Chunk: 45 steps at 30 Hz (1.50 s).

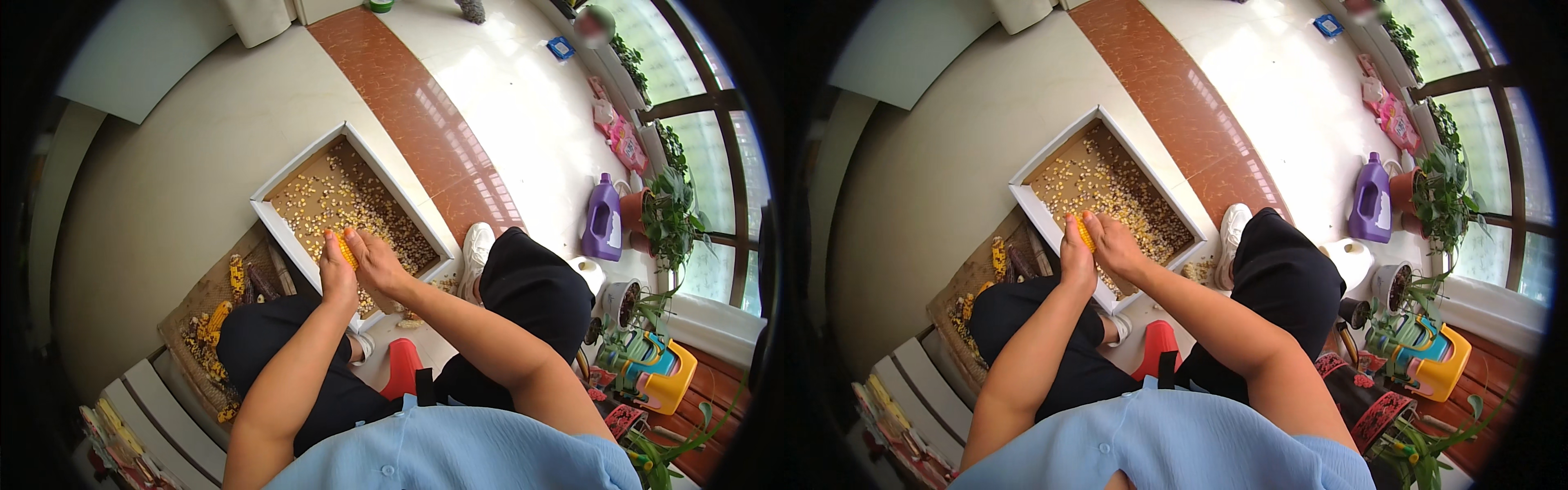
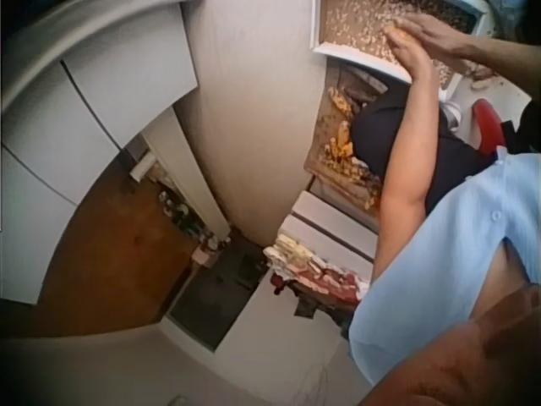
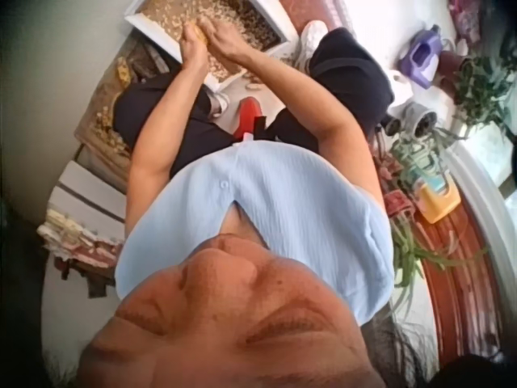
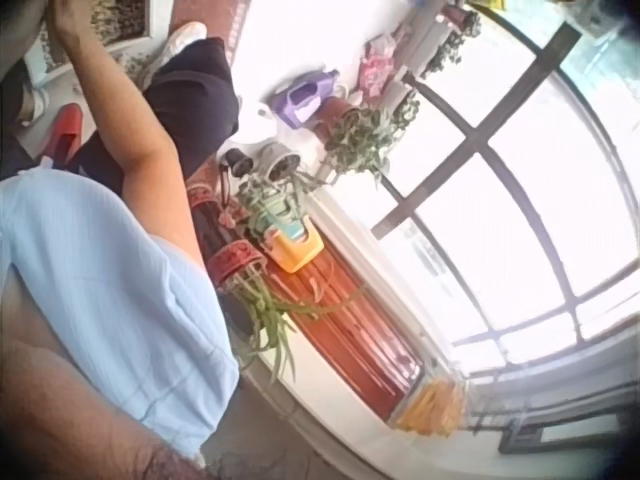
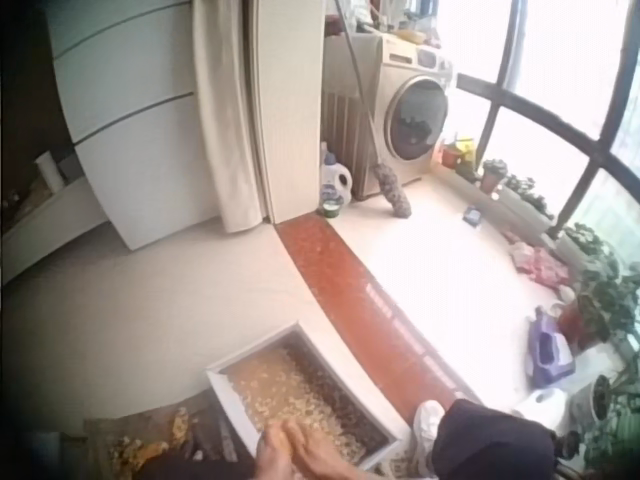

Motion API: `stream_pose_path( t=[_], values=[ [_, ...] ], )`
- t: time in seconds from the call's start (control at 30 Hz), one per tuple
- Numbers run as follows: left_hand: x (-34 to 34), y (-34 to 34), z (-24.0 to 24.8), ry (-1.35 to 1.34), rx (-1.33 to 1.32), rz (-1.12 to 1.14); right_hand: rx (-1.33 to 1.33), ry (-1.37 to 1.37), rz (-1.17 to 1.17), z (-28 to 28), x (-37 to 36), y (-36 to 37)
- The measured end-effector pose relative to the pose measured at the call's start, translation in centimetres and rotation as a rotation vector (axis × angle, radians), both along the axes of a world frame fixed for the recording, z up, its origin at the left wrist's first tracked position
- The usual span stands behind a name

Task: The person sits on a low stool and removes kernels from a corn cob by hand, dropping them into a white box. The person rotates the cob and continues shucking until the cob is mostly bare.

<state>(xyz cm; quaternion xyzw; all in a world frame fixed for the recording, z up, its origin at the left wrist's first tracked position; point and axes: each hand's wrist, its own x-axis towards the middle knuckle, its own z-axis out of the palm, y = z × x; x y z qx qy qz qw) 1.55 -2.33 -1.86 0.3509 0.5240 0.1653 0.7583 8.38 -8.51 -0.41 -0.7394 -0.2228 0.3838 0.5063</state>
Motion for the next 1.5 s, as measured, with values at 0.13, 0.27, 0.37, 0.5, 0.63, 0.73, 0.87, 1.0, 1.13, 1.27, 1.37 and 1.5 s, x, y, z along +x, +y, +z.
stream_pose_path(
  t=[0.13,0.27,0.37,0.5,0.63,0.73,0.87,1.0,1.13,1.27,1.37,1.5],
  values=[
    [-0.2,0.5,0.4,0.034,-0.035,-0.008,-0.054,-0.153,0.003,0.7,-0.9,0.0],
    [-0.2,0.3,0.1,0.026,-0.051,0.082,-0.049,-0.212,-0.002,0.8,-1.4,0.0],
    [-0.2,0.5,0.4,0.030,-0.023,0.084,-0.019,-0.141,-0.004,0.8,-1.1,0.1],
    [0.0,0.3,0.4,0.056,0.048,0.066,-0.039,0.050,0.057,-0.5,0.0,-0.1],
    [0.4,0.0,2.0,0.117,0.160,0.011,0.037,0.150,0.034,-0.9,-0.2,0.2],
    [0.0,0.5,0.8,0.063,0.097,0.054,0.057,0.259,0.012,0.2,-0.4,0.4],
    [-0.2,0.8,-0.1,0.093,0.075,0.083,0.158,0.436,0.006,-1.8,-0.8,0.1],
    [-0.1,0.9,-0.5,0.085,0.052,0.185,0.067,0.377,0.097,-0.9,-0.5,-0.8],
    [0.0,1.5,-0.1,0.343,0.178,0.047,-0.343,-0.077,0.359,-2.6,1.6,-1.8],
    [0.6,1.4,0.5,0.195,-0.042,0.147,-0.659,-0.420,0.771,-7.2,8.6,-2.8],
    [0.9,1.4,2.4,0.151,-0.141,0.173,-0.643,-0.384,0.330,-10.6,17.9,-7.2],
    [-0.2,2.0,4.6,0.100,-0.245,0.168,-0.700,-0.209,-0.516,-16.5,31.5,-20.4]
  ],
)
